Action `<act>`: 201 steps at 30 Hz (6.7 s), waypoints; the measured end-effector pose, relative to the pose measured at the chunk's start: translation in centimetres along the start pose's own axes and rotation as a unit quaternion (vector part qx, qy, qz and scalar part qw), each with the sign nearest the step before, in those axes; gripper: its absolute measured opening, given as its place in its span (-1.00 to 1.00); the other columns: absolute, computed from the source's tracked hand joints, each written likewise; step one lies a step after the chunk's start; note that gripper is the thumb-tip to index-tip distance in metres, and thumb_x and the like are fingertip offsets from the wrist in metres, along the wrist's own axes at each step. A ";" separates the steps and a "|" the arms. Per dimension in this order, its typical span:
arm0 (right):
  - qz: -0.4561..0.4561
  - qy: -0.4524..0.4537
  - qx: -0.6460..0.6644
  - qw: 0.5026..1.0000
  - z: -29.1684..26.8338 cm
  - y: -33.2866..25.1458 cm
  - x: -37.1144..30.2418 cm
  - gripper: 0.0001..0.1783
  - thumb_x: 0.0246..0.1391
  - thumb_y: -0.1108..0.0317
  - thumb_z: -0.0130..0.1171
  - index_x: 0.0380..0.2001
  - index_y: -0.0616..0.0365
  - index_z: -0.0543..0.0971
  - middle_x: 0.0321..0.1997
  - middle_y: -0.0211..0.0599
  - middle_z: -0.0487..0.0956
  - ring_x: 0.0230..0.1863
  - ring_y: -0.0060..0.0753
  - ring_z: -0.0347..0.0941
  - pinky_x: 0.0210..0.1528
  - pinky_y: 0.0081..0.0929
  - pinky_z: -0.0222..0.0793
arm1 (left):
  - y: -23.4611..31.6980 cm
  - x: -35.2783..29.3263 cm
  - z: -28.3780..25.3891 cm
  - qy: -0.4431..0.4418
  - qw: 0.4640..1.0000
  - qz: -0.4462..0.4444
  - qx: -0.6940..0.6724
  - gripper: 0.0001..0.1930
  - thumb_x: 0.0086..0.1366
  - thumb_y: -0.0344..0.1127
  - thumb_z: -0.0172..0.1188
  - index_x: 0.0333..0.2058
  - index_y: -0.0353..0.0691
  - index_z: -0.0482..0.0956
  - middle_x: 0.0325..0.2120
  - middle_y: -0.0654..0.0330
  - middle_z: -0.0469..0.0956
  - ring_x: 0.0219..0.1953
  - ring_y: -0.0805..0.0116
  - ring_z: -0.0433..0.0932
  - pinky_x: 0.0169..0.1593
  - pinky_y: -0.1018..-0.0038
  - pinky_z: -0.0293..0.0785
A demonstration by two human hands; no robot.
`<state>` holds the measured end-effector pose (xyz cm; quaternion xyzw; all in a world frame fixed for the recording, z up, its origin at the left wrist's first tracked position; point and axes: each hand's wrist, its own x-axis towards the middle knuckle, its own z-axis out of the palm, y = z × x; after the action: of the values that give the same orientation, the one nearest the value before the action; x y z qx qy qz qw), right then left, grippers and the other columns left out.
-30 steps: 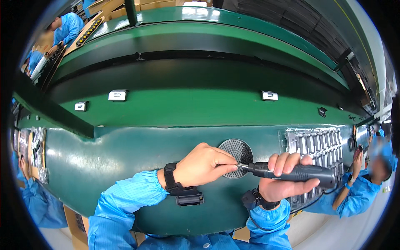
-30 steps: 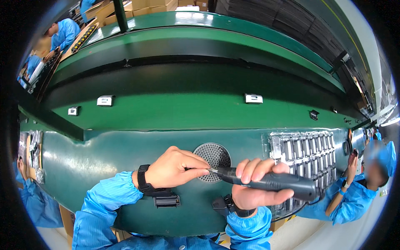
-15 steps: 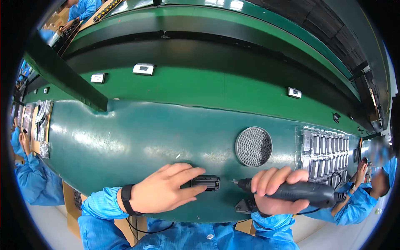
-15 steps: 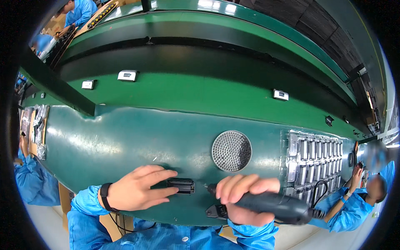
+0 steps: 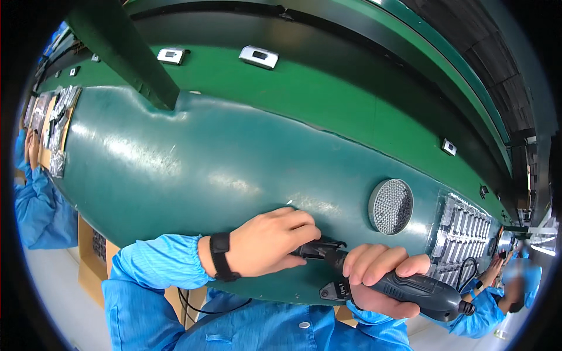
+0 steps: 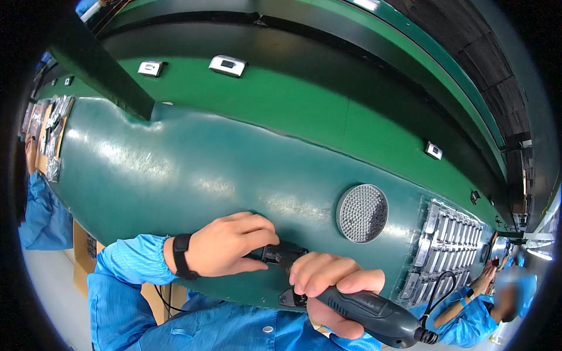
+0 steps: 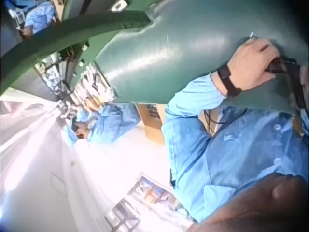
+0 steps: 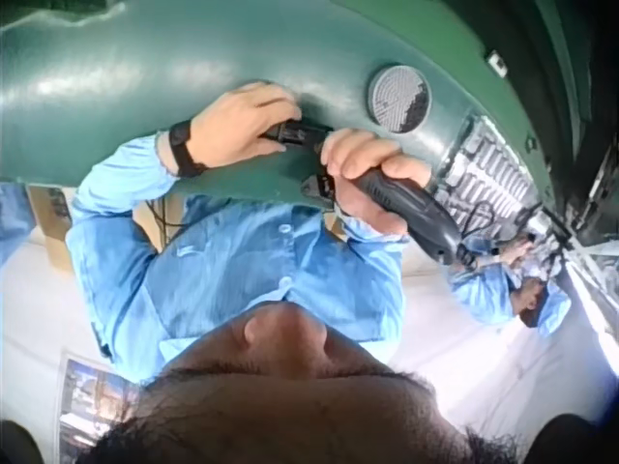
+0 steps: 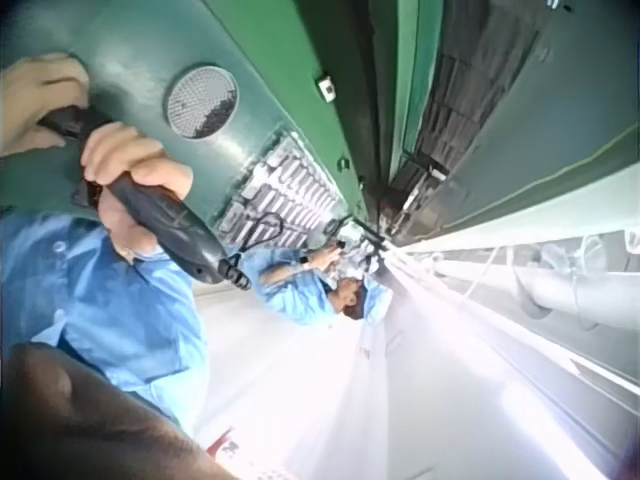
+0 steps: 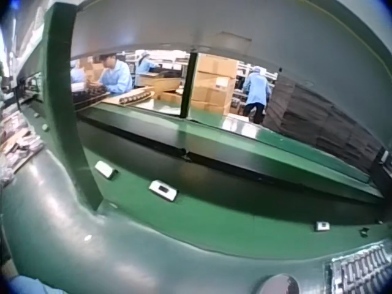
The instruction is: Use an electric screwdriver to secure components into small plastic housings on an assembly line.
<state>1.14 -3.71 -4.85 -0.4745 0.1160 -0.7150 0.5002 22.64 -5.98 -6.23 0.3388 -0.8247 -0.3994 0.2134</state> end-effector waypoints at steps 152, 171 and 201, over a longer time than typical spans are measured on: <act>-0.046 0.232 0.018 0.971 -7.6 -4.4 4.9 -0.42 0.37 -0.34 -0.15 -0.10 -0.04 0.42 -0.54 -0.35 0.39 -0.64 -0.41 0.28 -0.57 -0.34 0.31 | 2.1 4.8 1.1 -0.011 0.985 0.014 0.173 -0.42 0.03 -0.15 0.48 0.09 -0.01 0.65 -0.16 0.35 0.58 -0.17 0.28 0.57 -0.23 0.35 0.65; 0.009 0.442 0.042 0.896 -10.1 -5.4 7.4 -0.53 0.37 -0.27 -0.02 -0.23 -0.09 0.44 -0.58 -0.51 0.33 -0.59 -0.55 0.21 -0.51 -0.45 0.20 | -7.1 2.8 -12.1 0.298 0.912 -0.198 -0.202 -0.82 0.35 -0.54 0.19 -0.10 -0.38 0.64 -0.29 0.21 0.70 -0.24 0.51 0.67 -0.11 0.54 0.62; -0.124 0.428 -0.262 0.856 -14.1 -5.2 6.7 -0.26 0.39 -0.41 -0.23 0.10 0.08 0.40 -0.25 -0.40 0.43 -0.39 -0.55 0.39 -0.35 -0.54 0.38 | -15.2 5.3 -13.6 0.409 0.902 -0.115 -0.072 -0.45 0.34 -0.55 0.17 0.30 -0.30 0.36 0.37 0.05 0.31 0.44 0.16 0.25 0.45 0.18 0.15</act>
<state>-13.55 -11.15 -5.16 -0.2451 0.4422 -0.8467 0.1657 33.41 -23.65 -10.00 0.5488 -0.5890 -0.3058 0.5083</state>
